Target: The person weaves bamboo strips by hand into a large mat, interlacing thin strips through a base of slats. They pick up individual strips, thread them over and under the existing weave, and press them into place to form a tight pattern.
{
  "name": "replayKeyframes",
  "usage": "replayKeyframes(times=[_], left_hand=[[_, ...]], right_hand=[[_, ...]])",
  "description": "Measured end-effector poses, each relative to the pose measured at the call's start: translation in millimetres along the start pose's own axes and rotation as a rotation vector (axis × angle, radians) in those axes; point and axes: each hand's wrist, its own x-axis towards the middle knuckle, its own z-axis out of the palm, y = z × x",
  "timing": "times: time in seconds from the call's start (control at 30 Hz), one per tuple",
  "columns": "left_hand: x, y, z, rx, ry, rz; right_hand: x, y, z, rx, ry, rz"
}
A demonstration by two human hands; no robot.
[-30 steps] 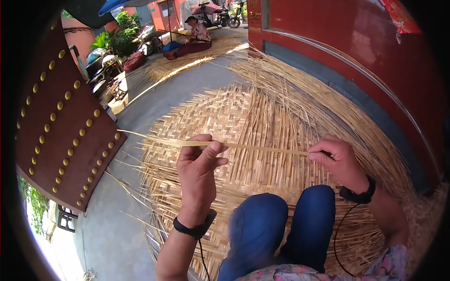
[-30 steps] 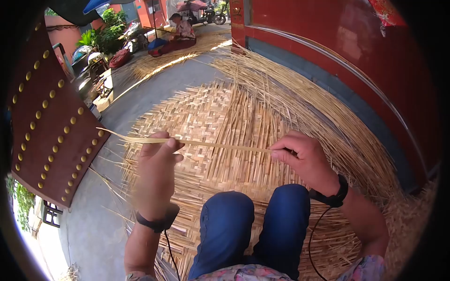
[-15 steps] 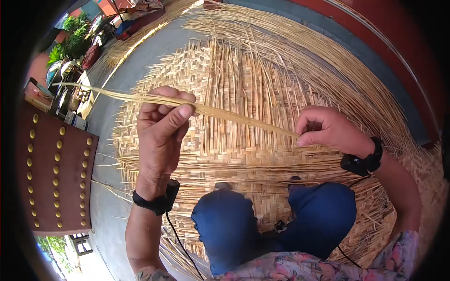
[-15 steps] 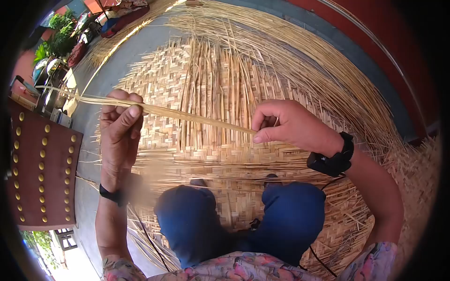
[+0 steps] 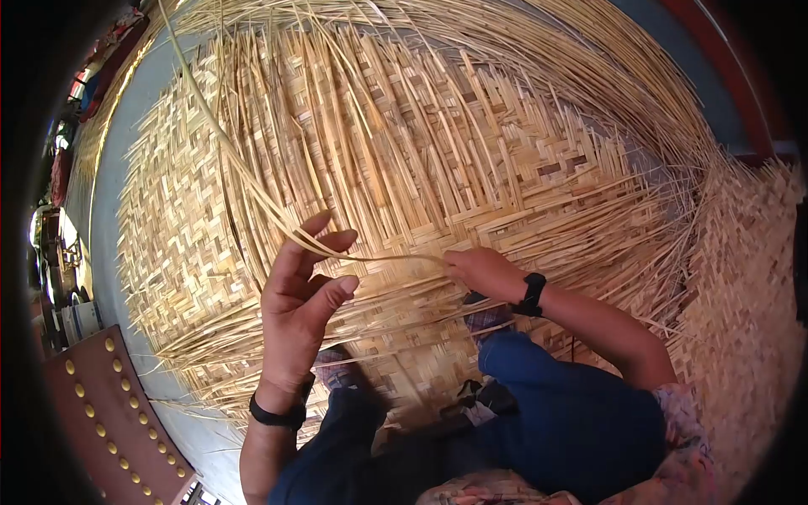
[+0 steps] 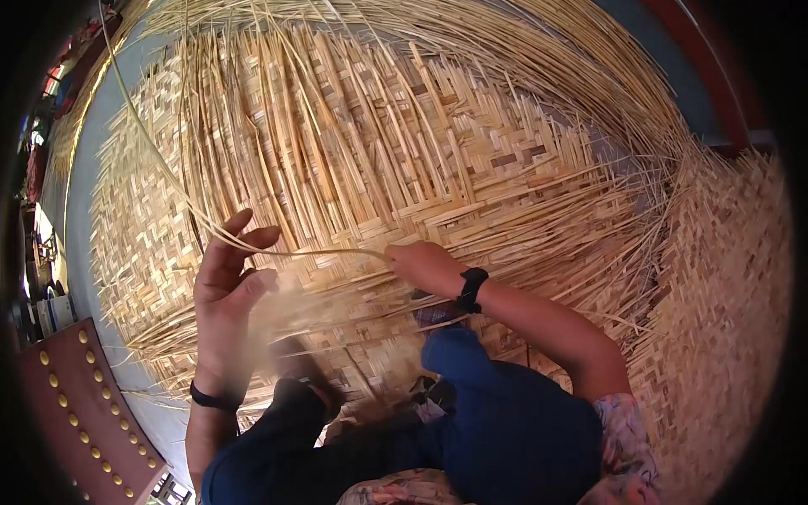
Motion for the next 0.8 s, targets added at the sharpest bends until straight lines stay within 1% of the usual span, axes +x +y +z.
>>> replayKeyframes(times=[0.07, 0.1, 0.17, 0.27, 0.33, 0.4, 0.5, 0.6, 0.7, 0.8], left_hand=[[17.2, -5.2, -0.5, 0.032, 0.091, 0.134], [24.7, -10.2, -14.7, 0.066, 0.074, -0.011], [36.4, -46.2, -39.0, 0.051, 0.094, -0.160], [35.0, -97.6, -46.8, 0.046, 0.090, -0.314], [28.9, -124.7, -44.9, -0.048, 0.034, -0.391], [20.5, -144.4, -44.7, -0.058, 0.005, -0.478], [9.8, -164.8, -48.1, 0.006, -0.042, -0.515], [2.8, -176.4, -52.9, 0.033, -0.038, -0.535], [-0.1, -181.1, -56.0, 0.014, -0.040, -0.536], [-3.7, -182.7, -58.4, -0.017, -0.036, -0.532]], right_hand=[[19.5, 19.6, -9.1, 0.183, 0.198, 0.047], [28.7, 26.2, -20.6, 0.194, 0.224, 0.042], [43.9, 34.2, -45.0, 0.217, 0.277, 0.035], [63.3, 43.6, -59.7, 0.220, 0.221, 0.012], [69.0, 55.4, -48.4, 0.230, 0.208, -0.012], [69.5, 64.9, -40.2, 0.186, 0.172, -0.014], [69.2, 69.5, -40.1, -0.075, 0.230, -0.120], [72.1, 60.7, -46.0, 0.482, 0.123, 0.205], [75.1, 67.1, -34.8, 0.490, 0.088, 0.182], [78.0, 73.4, -24.0, 0.263, 0.122, 0.119]])
